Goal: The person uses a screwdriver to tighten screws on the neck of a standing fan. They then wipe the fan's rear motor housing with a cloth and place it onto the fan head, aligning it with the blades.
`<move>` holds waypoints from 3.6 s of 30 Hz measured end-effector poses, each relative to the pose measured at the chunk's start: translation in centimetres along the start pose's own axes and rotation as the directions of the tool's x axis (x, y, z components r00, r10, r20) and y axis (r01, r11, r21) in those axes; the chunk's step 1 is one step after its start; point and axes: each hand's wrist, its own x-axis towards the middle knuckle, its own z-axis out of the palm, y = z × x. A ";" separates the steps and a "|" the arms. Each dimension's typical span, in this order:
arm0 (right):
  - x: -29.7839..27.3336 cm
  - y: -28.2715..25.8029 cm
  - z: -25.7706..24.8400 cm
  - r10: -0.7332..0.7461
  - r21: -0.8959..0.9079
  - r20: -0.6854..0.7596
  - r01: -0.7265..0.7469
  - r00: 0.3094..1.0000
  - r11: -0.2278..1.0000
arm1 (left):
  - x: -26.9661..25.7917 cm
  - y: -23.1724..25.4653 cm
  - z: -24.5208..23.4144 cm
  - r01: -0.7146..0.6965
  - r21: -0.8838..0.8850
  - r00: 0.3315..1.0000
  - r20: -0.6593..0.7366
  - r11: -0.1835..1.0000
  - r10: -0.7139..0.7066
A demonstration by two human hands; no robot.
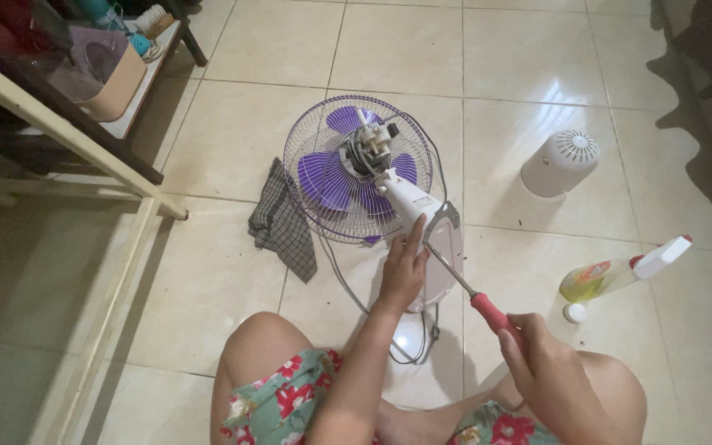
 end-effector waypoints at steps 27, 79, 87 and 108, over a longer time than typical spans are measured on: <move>1.1 2.5 -0.7 0.286 0.605 0.689 -0.746 0.666 0.280 | -0.1 -0.6 -0.2 -0.039 -0.002 0.999 -0.010 0.999 0.039; 3.5 -2.8 -0.7 0.398 0.405 0.543 -0.645 0.740 0.648 | 0.1 -0.1 -0.6 -0.011 0.028 0.999 -0.037 1.000 0.012; 3.7 -2.9 -0.5 0.443 0.443 0.584 -0.725 0.680 0.528 | 0.3 -0.4 -0.6 0.011 0.037 1.000 0.013 0.999 -0.011; 3.6 -2.9 -0.9 0.375 0.527 0.635 -0.734 0.675 0.428 | 0.2 -0.7 -0.5 0.024 0.043 1.000 0.014 0.999 -0.025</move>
